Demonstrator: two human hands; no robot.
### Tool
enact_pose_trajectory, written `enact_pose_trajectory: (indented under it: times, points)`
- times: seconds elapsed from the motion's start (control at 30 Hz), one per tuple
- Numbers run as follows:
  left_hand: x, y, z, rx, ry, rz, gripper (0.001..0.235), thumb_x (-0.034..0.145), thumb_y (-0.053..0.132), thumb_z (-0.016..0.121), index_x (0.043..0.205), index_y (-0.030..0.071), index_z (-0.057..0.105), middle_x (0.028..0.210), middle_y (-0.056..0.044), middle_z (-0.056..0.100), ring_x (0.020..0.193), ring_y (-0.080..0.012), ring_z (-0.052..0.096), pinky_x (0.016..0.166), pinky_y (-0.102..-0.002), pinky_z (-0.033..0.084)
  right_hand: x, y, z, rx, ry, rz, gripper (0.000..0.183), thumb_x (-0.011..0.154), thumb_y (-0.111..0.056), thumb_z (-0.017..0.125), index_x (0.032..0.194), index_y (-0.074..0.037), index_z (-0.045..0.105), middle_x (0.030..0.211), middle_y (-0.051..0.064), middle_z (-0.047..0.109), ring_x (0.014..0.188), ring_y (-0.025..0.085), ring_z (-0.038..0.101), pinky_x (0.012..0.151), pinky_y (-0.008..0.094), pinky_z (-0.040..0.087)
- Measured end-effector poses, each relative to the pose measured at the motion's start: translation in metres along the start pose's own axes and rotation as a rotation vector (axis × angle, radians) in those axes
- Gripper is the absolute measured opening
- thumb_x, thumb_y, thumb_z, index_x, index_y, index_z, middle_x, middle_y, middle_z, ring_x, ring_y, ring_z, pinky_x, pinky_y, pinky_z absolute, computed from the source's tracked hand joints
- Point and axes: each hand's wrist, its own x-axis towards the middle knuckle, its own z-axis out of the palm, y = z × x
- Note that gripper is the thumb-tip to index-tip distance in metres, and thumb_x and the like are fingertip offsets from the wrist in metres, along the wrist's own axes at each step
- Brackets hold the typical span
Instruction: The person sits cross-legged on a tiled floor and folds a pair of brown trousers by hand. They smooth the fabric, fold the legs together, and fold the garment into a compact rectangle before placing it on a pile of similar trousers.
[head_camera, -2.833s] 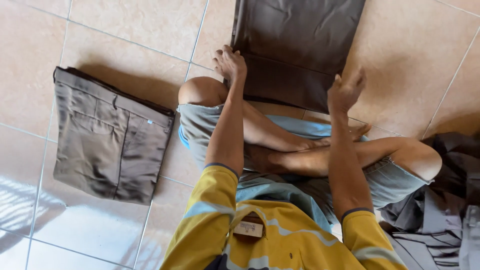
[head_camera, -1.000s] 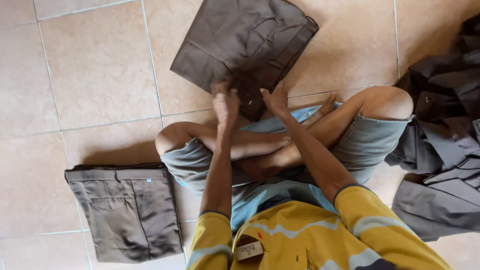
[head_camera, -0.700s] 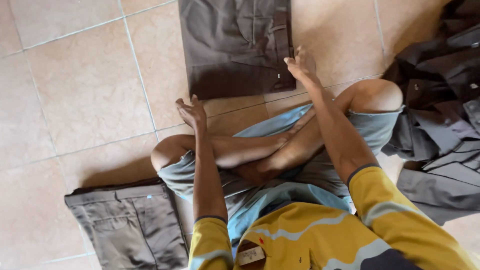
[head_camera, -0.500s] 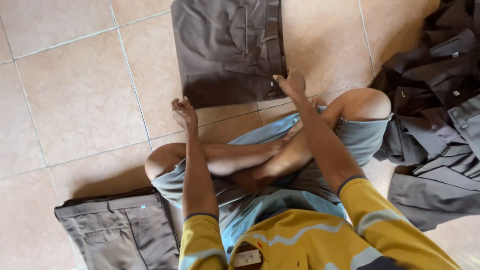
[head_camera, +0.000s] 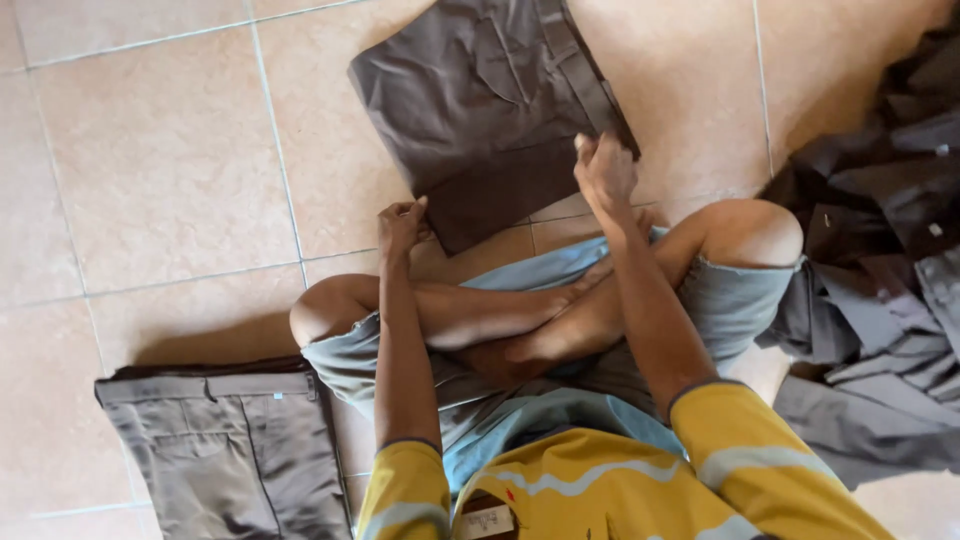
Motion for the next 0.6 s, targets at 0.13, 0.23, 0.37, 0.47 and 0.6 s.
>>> enact_pose_trajectory:
  times: [0.13, 0.23, 0.37, 0.47, 0.6]
  points:
    - [0.063, -0.045, 0.008, 0.02, 0.021, 0.104, 0.038, 0.085, 0.02, 0.085, 0.107, -0.008, 0.072, 0.083, -0.028, 0.072, 0.063, -0.0336, 0.075, 0.048, -0.044, 0.064, -0.069, -0.062, -0.061, 0.25, -0.747, 0.112, 0.073, 0.1, -0.062, 0.053, 0.088, 0.009, 0.068, 0.066, 0.028, 0.07, 0.052, 0.034, 0.073, 0.047, 0.035, 0.061]
    - [0.045, -0.045, 0.026, -0.091, -0.125, 0.026, 0.038, 0.086, 0.011, 0.08, 0.112, -0.014, 0.066, 0.089, -0.033, 0.069, 0.071, -0.0377, 0.075, 0.058, -0.048, 0.065, -0.061, -0.051, -0.03, 0.238, -0.601, -0.072, 0.063, 0.101, -0.049, 0.063, 0.095, 0.013, 0.069, 0.08, 0.035, 0.07, 0.079, 0.043, 0.075, 0.063, 0.057, 0.057]
    - [-0.056, 0.016, 0.029, -0.012, -0.428, -0.046, 0.036, 0.083, 0.008, 0.08, 0.105, -0.017, 0.066, 0.091, -0.036, 0.07, 0.077, -0.0428, 0.075, 0.059, -0.048, 0.064, 0.003, -0.001, 0.014, 0.232, -0.418, 0.109, 0.087, 0.104, -0.035, 0.064, 0.155, 0.018, 0.017, 0.161, 0.04, 0.027, 0.154, 0.042, 0.026, 0.129, 0.05, 0.02]
    - [-0.069, 0.028, 0.019, 0.058, -0.626, -0.238, 0.034, 0.091, 0.015, 0.069, 0.113, -0.01, 0.065, 0.093, -0.024, 0.074, 0.079, -0.0292, 0.077, 0.066, -0.032, 0.066, 0.007, 0.021, 0.021, 0.22, -0.323, 0.154, 0.09, 0.109, -0.04, 0.063, 0.16, 0.012, 0.01, 0.166, 0.034, 0.02, 0.157, 0.039, 0.021, 0.129, 0.051, 0.019]
    - [-0.005, 0.027, -0.009, -0.048, 0.041, -0.026, 0.04, 0.09, 0.033, 0.075, 0.115, 0.002, 0.066, 0.087, -0.019, 0.076, 0.064, -0.025, 0.078, 0.057, -0.036, 0.066, -0.019, 0.02, 0.016, 0.208, -0.332, 0.15, 0.088, 0.101, -0.052, 0.068, 0.154, 0.009, 0.033, 0.149, 0.037, 0.045, 0.142, 0.045, 0.045, 0.114, 0.057, 0.041]
